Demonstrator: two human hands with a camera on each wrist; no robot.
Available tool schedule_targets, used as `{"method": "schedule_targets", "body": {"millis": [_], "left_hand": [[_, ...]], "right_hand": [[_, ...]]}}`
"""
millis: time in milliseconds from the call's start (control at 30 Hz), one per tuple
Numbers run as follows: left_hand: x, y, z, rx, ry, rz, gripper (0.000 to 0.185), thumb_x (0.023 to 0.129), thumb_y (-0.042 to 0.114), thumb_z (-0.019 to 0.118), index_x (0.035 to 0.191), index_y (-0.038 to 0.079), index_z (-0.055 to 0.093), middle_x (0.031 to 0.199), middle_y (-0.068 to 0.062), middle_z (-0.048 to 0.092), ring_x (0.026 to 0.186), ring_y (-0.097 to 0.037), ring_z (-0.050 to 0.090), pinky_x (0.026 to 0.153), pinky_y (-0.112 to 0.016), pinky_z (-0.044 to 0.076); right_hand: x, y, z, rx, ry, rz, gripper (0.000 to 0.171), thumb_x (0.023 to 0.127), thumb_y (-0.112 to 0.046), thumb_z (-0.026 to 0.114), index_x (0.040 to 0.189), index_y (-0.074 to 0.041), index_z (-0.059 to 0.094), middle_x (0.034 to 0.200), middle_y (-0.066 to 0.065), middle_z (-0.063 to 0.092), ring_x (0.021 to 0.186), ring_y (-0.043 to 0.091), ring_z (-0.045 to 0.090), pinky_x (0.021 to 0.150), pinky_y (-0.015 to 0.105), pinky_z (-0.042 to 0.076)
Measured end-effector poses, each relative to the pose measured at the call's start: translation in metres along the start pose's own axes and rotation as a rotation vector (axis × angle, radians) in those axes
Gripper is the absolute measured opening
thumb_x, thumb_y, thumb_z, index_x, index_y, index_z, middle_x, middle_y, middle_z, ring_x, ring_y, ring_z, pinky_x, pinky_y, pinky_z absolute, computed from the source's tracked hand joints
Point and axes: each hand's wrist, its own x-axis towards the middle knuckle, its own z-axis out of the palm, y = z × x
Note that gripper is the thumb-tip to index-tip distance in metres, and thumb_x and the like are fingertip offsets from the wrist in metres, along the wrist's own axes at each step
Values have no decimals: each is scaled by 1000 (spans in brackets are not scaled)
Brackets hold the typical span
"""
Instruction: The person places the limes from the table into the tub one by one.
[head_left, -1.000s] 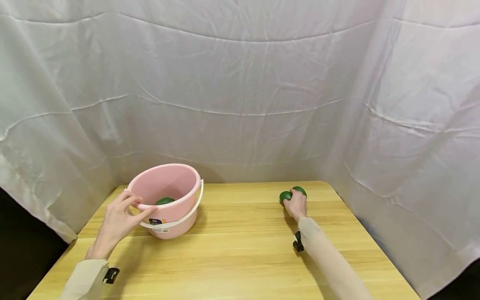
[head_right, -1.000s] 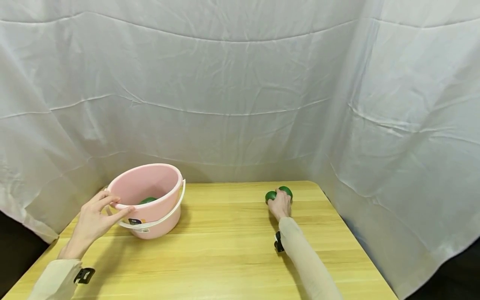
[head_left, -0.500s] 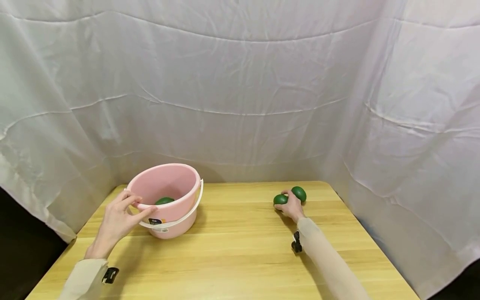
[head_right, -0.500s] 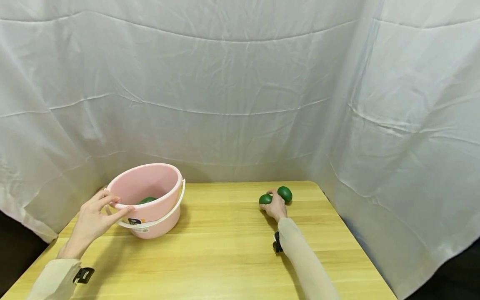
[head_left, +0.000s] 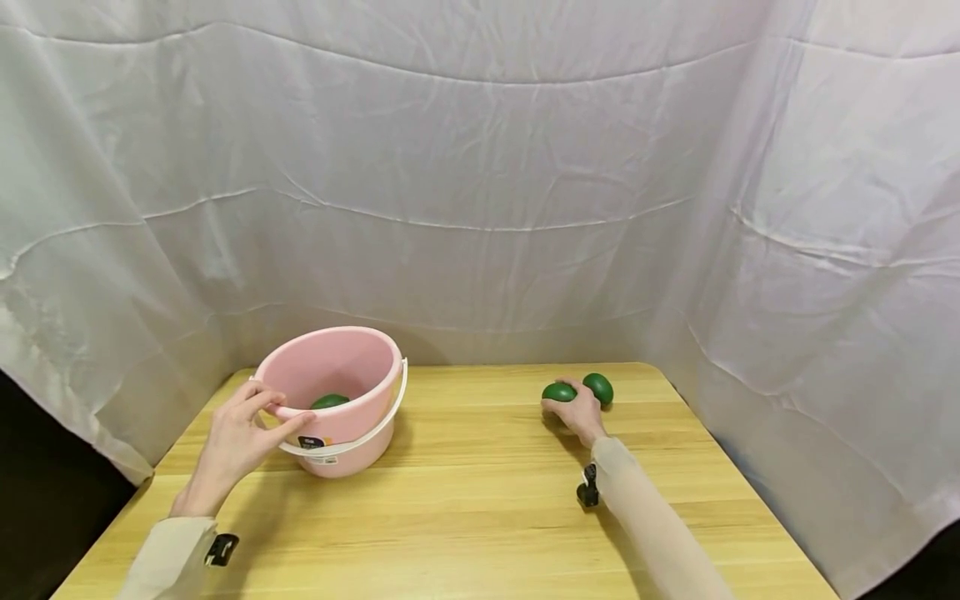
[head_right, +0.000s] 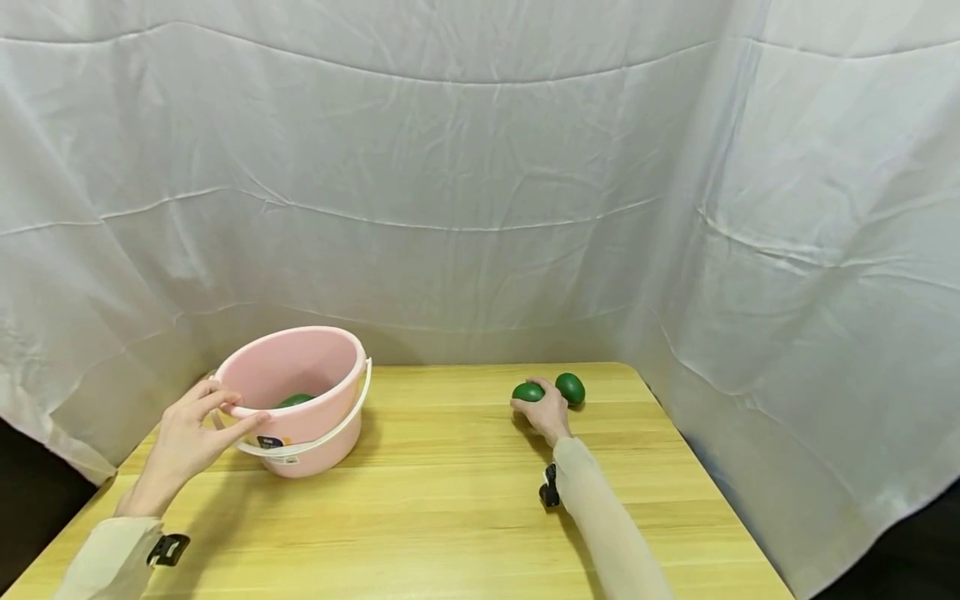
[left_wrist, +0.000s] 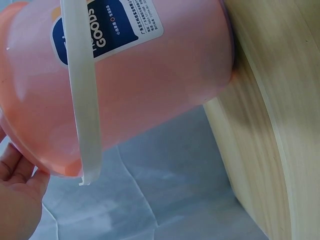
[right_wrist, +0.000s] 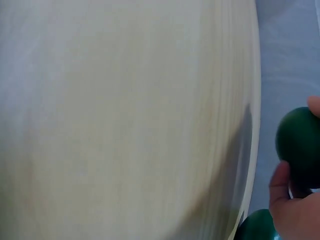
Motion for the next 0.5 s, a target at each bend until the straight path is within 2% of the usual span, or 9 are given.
{"method": "schedule_targets", "body": {"millis": [200, 367, 500], "left_hand": [[-1, -1, 1, -13, -16, -26, 34, 62, 18, 93, 84, 9, 70, 86, 3, 57, 59, -16, 47, 56, -14, 35], [-1, -1, 2, -7, -9, -13, 35, 60, 16, 93, 84, 7, 69, 87, 3, 56, 60, -17, 47, 57, -14, 35], [1, -1, 3, 3, -3, -3, 35, 59, 16, 94, 84, 7, 70, 87, 3, 57, 63, -19, 49, 58, -13, 35]], "right_hand": [[1, -5, 3, 105, 39, 51, 61, 81, -36, 79, 134, -24, 53, 125, 13, 57, 104, 31, 61, 78, 38, 52], [5, -11, 5, 212, 34, 60, 60, 81, -29, 78, 134, -20, 51, 126, 15, 54, 105, 32, 58, 83, 42, 53], [6, -16, 7, 250, 18, 47, 61, 80, -23, 78, 135, -17, 51, 127, 16, 52, 106, 32, 58, 87, 46, 52]]}}
